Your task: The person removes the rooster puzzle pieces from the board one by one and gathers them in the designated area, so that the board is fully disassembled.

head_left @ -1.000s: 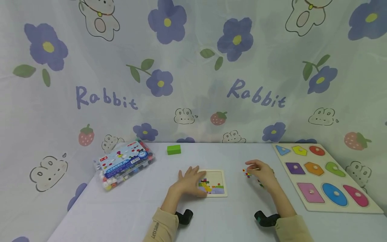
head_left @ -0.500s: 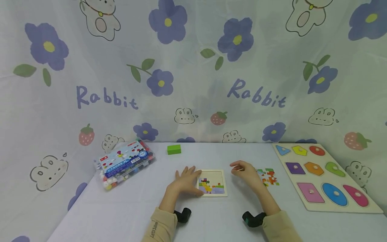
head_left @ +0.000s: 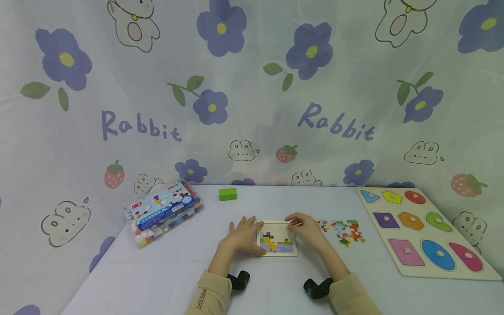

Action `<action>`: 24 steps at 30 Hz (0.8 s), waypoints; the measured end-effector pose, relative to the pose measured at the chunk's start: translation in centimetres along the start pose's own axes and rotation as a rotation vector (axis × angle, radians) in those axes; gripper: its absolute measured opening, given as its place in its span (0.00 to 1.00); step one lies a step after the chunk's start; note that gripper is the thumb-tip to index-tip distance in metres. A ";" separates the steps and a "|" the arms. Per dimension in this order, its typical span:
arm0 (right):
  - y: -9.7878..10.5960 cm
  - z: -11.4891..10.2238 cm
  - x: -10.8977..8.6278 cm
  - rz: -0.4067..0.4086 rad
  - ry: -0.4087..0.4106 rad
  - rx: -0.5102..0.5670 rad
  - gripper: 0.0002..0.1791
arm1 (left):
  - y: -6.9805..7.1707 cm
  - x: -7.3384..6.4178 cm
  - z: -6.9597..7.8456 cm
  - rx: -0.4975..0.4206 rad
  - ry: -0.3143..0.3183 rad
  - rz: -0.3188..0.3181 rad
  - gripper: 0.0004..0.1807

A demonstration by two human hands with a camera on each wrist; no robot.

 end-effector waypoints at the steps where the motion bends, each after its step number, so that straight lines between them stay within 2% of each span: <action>1: -0.2 -0.1 0.0 -0.006 -0.002 0.004 0.10 | 0.0 0.0 0.0 0.001 0.002 -0.001 0.47; 5: -0.8 -0.5 0.0 -0.019 0.015 -0.007 0.09 | 0.0 -0.1 0.0 0.003 0.009 -0.006 0.47; 11: -1.7 -1.1 -0.2 -0.044 0.092 -0.126 0.08 | -0.1 0.0 -0.1 0.016 0.005 -0.007 0.47; 17: -2.7 -1.9 -0.3 -0.096 0.145 -0.185 0.09 | 0.1 -0.1 0.0 0.002 -0.001 -0.001 0.46; 24: -3.7 -2.8 -0.3 -0.148 0.207 -0.405 0.12 | 0.1 -0.2 0.2 -0.003 -0.010 0.000 0.45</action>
Point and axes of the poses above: each hand's wrist, its own x-axis towards the middle knuckle, its own y-axis out of the back of the hand, z = x × y, the point moved 2 cm from there along x, towards the middle knuckle, and after that the axes turned 11 degrees about -x, right-handed, at the moved point
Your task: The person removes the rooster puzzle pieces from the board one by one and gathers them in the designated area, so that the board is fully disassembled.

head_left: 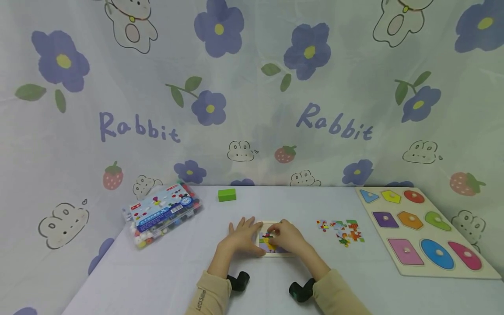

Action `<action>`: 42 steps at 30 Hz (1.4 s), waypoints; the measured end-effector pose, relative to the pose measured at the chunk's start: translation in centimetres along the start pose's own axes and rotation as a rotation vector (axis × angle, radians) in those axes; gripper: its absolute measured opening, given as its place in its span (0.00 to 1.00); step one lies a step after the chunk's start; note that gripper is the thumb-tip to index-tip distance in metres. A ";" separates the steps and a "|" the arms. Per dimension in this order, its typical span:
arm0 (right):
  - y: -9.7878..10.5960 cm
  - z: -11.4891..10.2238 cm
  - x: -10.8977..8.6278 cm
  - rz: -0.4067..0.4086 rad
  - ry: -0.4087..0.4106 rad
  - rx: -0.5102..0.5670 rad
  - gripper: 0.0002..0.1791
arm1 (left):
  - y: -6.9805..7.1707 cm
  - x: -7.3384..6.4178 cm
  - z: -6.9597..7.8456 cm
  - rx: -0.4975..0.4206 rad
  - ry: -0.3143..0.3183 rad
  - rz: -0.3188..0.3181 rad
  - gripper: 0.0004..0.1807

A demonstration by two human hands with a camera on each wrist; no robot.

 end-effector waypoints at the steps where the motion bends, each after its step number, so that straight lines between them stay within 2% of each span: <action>1: -0.1 -0.1 0.0 -0.002 0.005 -0.019 0.12 | 0.0 0.0 0.0 -0.001 -0.001 0.000 0.45; 5: -0.1 -0.4 0.0 0.017 0.013 0.000 0.11 | 0.0 0.0 0.0 0.002 -0.001 0.000 0.45; 13: 0.0 -0.6 -0.1 0.011 0.041 0.212 0.07 | 0.0 0.0 0.0 0.008 0.006 -0.003 0.46; 19: 0.0 0.0 0.0 0.042 0.020 0.273 0.08 | 0.0 0.0 0.1 0.022 0.010 -0.007 0.46; 26: 1.1 1.0 -0.3 0.106 -0.033 0.276 0.08 | 0.1 -0.1 0.2 0.017 0.017 -0.010 0.46; 34: 2.5 3.0 -1.1 0.122 -0.131 0.292 0.08 | 0.1 -0.1 0.2 0.028 0.014 -0.005 0.46; 42: 3.7 5.5 -2.5 0.138 -0.183 0.269 0.08 | 0.0 0.0 0.1 0.021 0.015 -0.004 0.46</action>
Point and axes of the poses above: each hand's wrist, its own x-axis towards the middle knuckle, its own y-axis out of the back of the hand, z = x × y, the point moved 2 cm from there along x, towards the middle knuckle, and after that the axes turned 11 degrees about -x, right-handed, at the moved point
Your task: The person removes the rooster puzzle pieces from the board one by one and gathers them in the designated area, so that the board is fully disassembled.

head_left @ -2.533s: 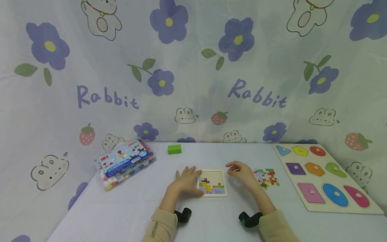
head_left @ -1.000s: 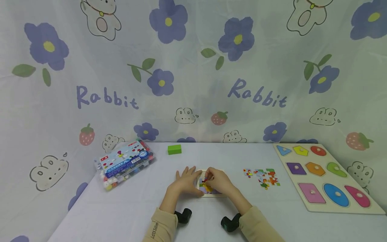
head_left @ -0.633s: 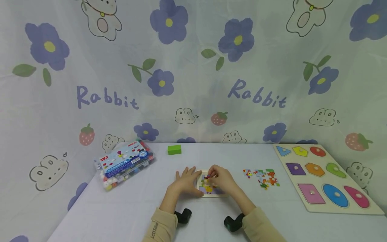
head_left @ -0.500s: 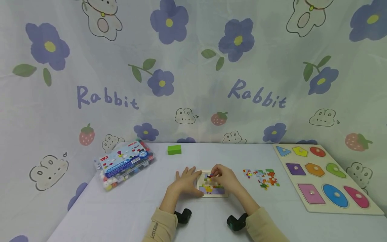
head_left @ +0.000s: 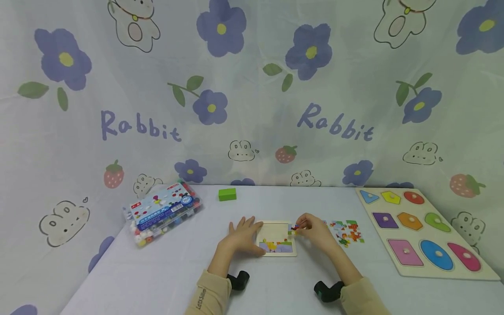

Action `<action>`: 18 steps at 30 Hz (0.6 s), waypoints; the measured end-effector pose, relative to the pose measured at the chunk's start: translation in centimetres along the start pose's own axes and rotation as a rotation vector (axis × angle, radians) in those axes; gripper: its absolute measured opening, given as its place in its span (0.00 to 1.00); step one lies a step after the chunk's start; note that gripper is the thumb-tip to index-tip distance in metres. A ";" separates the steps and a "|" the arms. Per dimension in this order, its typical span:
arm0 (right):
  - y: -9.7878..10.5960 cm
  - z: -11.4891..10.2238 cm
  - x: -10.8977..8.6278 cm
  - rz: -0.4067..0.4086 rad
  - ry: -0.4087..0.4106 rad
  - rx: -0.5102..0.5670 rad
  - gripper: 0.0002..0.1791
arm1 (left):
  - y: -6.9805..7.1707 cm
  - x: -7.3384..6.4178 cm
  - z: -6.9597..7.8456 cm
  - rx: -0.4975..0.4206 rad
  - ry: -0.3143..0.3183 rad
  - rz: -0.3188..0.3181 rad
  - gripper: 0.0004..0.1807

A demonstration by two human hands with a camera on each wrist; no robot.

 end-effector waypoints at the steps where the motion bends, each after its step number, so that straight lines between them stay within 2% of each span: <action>1: 0.3 0.3 -0.1 0.004 -0.004 -0.003 0.08 | 0.0 0.0 0.0 0.000 -0.001 0.000 0.46; 14: 4.2 3.0 -1.1 0.073 -0.075 0.028 0.11 | -0.1 0.1 -0.1 0.005 -0.009 0.006 0.46; 18: 5.2 3.4 -1.2 0.091 -0.064 0.046 0.12 | -0.2 0.1 -0.1 0.003 -0.007 0.009 0.46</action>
Point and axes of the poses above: each hand's wrist, its own x-axis towards the middle knuckle, its own y-axis out of the back of the hand, z = x × y, the point moved 2 cm from there along x, towards the middle knuckle, and after that the axes turned 11 degrees about -x, right-handed, at the moved point
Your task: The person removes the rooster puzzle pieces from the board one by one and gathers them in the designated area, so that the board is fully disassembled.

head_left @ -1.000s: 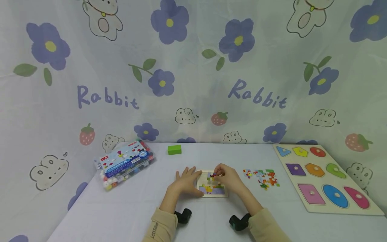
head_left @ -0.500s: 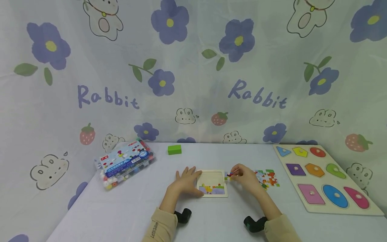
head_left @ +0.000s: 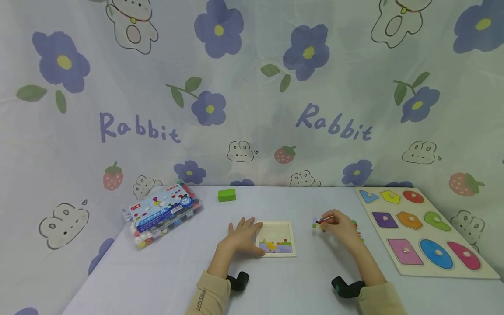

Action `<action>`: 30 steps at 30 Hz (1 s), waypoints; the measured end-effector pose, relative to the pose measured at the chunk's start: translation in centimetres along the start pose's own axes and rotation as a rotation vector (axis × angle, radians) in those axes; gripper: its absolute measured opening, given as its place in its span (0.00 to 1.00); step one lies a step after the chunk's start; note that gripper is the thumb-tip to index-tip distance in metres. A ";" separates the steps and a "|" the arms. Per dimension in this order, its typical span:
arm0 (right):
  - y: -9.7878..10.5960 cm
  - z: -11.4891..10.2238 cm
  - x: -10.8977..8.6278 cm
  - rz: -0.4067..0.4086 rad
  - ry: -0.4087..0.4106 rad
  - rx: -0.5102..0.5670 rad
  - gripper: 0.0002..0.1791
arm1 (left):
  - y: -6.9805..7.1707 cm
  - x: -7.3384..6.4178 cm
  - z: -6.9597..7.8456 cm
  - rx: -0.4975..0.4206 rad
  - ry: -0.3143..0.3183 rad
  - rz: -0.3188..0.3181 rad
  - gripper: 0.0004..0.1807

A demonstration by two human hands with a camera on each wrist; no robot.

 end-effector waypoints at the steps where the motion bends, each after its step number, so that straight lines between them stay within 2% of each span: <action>1: 0.2 0.1 0.0 0.003 -0.002 0.002 0.12 | 0.0 0.0 0.0 0.000 0.000 0.001 0.46; 8: 1.5 1.0 -0.1 0.002 -0.034 0.028 0.14 | -0.1 0.1 -0.2 -0.002 -0.008 0.008 0.47; 13: 1.9 1.8 0.1 0.003 -0.061 0.002 0.14 | -0.1 0.1 -0.2 -0.001 -0.005 0.007 0.47; 18: 2.1 2.4 0.1 -0.040 -0.080 -0.027 0.14 | -0.2 0.1 -0.2 0.000 -0.002 0.007 0.47; 25: 1.4 2.9 -0.1 -0.112 -0.051 -0.083 0.12 | -0.1 0.1 -0.2 0.003 -0.002 0.009 0.47; 30: 0.7 3.0 -0.1 -0.093 -0.025 -0.136 0.11 | -0.1 0.0 -0.1 0.002 -0.003 0.004 0.47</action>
Point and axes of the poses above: each hand's wrist, its own x-axis towards the middle knuckle, its own y-axis out of the back of the hand, z = x × y, the point moved 2 cm from there along x, towards the middle knuckle, and after that the axes turned 11 degrees about -x, right-handed, at the moved point
